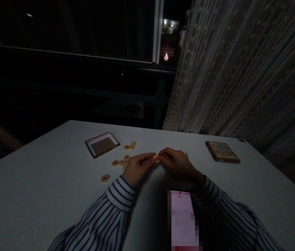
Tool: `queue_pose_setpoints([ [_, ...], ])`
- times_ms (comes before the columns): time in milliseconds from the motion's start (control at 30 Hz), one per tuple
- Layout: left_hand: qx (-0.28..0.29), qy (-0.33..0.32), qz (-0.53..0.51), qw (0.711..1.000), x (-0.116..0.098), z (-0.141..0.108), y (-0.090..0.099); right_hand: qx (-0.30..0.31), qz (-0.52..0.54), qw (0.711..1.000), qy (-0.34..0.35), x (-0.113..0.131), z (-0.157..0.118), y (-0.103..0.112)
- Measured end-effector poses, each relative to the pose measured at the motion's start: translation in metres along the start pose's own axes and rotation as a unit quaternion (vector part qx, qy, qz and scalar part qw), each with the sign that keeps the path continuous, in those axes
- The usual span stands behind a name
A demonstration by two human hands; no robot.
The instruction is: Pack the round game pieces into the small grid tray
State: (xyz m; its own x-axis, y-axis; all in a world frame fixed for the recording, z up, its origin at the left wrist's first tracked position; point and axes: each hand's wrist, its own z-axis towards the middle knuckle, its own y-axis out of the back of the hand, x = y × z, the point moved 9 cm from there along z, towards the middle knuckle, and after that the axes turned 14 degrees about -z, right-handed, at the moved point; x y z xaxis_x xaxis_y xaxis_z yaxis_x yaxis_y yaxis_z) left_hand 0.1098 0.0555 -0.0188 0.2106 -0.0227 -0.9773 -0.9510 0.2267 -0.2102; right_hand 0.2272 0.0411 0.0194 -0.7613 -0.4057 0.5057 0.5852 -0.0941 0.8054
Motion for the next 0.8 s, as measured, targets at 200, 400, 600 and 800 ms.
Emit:
queue_pose_setpoints([
  [200, -0.018, 0.001, -0.039, 0.999, 0.005, 0.014, -0.008, -0.004, 0.032, 0.999, -0.019, -0.016, 0.0, 0.003],
  [400, -0.051, 0.013, -0.112, 0.992, 0.027, 0.019, -0.009, 0.004, 0.021, 0.999, -0.025, -0.028, 0.001, 0.0],
  [600, -0.055, 0.017, -0.113, 0.992, 0.039, 0.018, -0.008, 0.034, 0.02, 0.999, -0.002, -0.03, 0.002, -0.005],
  [800, -0.046, 0.014, -0.081, 0.996, 0.041, 0.019, -0.007, 0.043, -0.032, 0.998, 0.037, -0.024, 0.001, -0.004],
])
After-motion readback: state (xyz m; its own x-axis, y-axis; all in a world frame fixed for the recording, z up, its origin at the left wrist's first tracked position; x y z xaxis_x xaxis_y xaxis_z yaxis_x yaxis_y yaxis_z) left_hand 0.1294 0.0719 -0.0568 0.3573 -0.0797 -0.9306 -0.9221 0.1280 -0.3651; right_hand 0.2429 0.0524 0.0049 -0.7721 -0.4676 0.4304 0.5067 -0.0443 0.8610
